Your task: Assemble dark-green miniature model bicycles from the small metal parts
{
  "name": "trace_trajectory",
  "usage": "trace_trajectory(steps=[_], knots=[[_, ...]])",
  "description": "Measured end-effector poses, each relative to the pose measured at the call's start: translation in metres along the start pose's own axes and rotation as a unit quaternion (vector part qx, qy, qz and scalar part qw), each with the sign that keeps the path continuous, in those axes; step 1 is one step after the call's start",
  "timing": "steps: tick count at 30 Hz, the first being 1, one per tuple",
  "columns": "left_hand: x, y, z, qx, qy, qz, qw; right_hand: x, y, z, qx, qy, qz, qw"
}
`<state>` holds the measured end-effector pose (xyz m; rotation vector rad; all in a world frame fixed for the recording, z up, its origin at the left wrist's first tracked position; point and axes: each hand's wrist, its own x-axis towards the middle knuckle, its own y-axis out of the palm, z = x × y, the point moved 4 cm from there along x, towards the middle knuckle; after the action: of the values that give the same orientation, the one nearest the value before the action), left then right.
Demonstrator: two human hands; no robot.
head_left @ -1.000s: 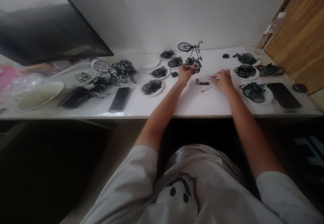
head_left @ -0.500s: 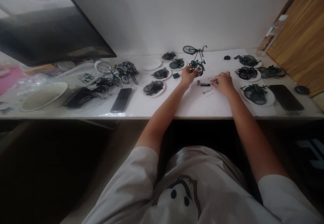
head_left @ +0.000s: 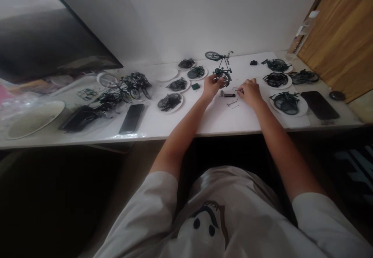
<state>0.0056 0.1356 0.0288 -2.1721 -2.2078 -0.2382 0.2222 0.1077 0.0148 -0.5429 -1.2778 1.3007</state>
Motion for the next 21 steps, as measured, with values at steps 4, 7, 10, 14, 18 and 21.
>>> trace_trajectory(steps=[4,7,10,14,18,21], knots=[[-0.001,0.002,0.000,-0.004,0.010,0.015,1.000,0.001,0.011,-0.004,0.005,-0.010,-0.018,1.000],[0.001,0.002,0.003,0.002,0.029,0.015,0.999,0.002,0.012,-0.004,0.016,-0.012,-0.021,1.000],[0.005,0.004,0.007,0.030,0.080,0.026,0.996,0.005,0.006,0.000,0.046,-0.010,-0.039,0.998],[0.008,0.005,0.014,0.087,0.146,0.049,0.984,0.009,-0.005,0.012,0.129,-0.049,-0.094,0.986],[0.007,0.007,0.016,0.123,0.184,0.074,0.972,0.009,-0.008,0.018,0.197,-0.074,-0.132,0.969],[0.004,0.010,0.015,0.132,0.196,0.093,0.967,0.009,-0.005,0.017,0.217,-0.076,-0.148,0.962]])
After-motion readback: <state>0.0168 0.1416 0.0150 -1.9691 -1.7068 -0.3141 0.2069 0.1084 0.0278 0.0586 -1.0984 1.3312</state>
